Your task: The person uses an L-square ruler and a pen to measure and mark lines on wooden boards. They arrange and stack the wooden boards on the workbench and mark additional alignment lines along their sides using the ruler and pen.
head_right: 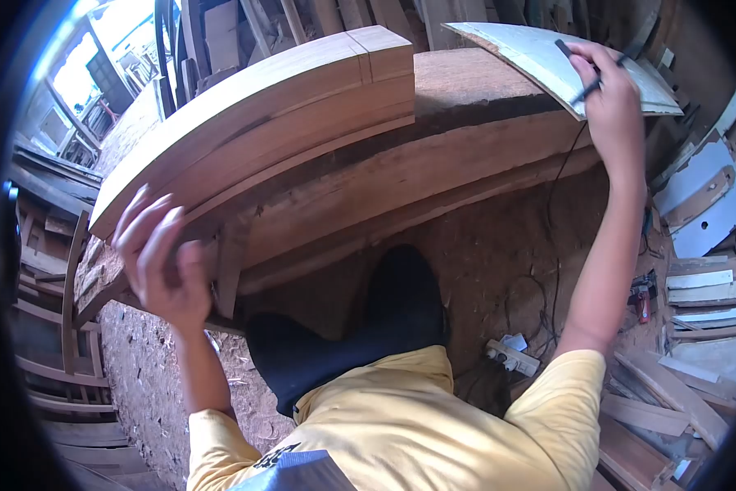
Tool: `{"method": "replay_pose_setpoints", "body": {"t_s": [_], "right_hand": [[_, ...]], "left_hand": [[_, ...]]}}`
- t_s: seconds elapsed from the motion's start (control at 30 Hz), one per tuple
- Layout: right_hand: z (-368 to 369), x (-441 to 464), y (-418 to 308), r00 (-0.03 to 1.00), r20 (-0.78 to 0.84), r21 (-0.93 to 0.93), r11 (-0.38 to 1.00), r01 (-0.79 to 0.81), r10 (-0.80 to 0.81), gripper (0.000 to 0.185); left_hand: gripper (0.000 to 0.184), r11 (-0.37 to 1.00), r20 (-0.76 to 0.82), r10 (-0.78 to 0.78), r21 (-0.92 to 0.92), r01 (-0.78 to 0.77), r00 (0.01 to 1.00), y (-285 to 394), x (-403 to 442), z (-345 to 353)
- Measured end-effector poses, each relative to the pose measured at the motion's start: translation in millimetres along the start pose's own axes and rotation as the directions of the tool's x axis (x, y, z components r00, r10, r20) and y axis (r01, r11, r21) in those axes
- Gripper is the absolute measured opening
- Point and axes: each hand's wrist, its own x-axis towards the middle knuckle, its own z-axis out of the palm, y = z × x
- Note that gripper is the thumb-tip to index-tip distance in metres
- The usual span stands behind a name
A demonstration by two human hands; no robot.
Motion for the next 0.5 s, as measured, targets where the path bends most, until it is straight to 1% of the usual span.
{"method": "replay_pose_setpoints", "body": {"t_s": [0.03, 0.07, 0.1, 0.13, 0.17, 0.2, 0.27, 0.3, 0.33, 0.37, 0.4, 0.43, 0.47, 0.5], "right_hand": [[-16, -12, -35, 0.999, -0.003, 0.021, 0.999, -0.046, 0.046, 0.018], [-31, -25, -68, 0.996, -0.007, 0.042, 0.995, -0.093, 0.093, 0.016], [-42, -37, -95, 0.997, 0.007, 0.089, 0.993, -0.071, 0.071, 0.013], [-47, -50, -120, 0.998, -0.022, 0.163, 0.986, -0.046, 0.051, 0.012], [-47, -62, -142, 0.996, -0.011, 0.276, 0.958, -0.081, 0.087, 0.014], [-45, -73, -155, 0.998, 0.011, 0.33, 0.942, -0.06, 0.06, 0.018], [-33, -92, -163, 0.984, 0.14, 0.507, 0.845, -0.168, 0.111, 0.025], [-30, -96, -164, 0.965, 0.242, 0.578, 0.784, -0.228, 0.102, 0.026], [-23, -100, -166, 0.928, 0.31, 0.633, 0.683, -0.364, 0.207, 0.028], [-15, -105, -168, 0.873, 0.385, 0.671, 0.559, -0.488, 0.299, 0.03], [-10, -110, -158, 0.83, 0.488, 0.694, 0.458, -0.556, 0.269, 0.032], [-2, -113, -156, 0.831, 0.486, 0.697, 0.452, -0.556, 0.271, 0.032], [6, -116, -154, 0.831, 0.51, 0.811, 0.197, -0.55, 0.221, 0.033], [15, -119, -151, 0.839, 0.52, 0.854, -0.075, -0.515, 0.162, 0.035]], "left_hand": [[0.023, 0.995, 0.017, 0.038, -0.09, -0.037, 0.999, 14, 13, 14], [0.025, 0.982, 0.057, 0.082, -0.176, -0.071, 0.995, 30, 27, 25], [0.027, 0.959, 0.094, 0.162, -0.251, -0.134, 0.982, 43, 41, 37], [0.04, 0.916, 0.093, 0.246, -0.346, -0.201, 0.965, 52, 49, 55], [0.043, 0.877, 0.081, 0.297, -0.418, -0.238, 0.951, 61, 55, 69], [0.046, 0.835, 0.068, 0.312, -0.495, -0.24, 0.948, 74, 60, 82], [0.055, 0.777, 0.087, 0.304, -0.599, -0.194, 0.949, 95, 63, 101], [0.051, 0.779, 0.156, 0.289, -0.612, -0.137, 0.945, 100, 62, 102], [0.047, 0.781, 0.224, 0.271, -0.62, -0.078, 0.936, 105, 61, 103], [0.047, 0.783, 0.226, 0.275, -0.617, -0.081, 0.934, 101, 61, 100], [0.04, 0.797, 0.326, 0.298, -0.602, -0.046, 0.897, 94, 60, 95], [0.033, 0.811, 0.422, 0.317, -0.585, -0.011, 0.849, 88, 60, 90], [0.024, 0.792, 0.375, 0.224, -0.607, 0.055, 0.9, 85, 62, 88], [0.025, 0.82, 0.397, 0.197, -0.568, 0.071, 0.896, 74, 69, 80]]}}
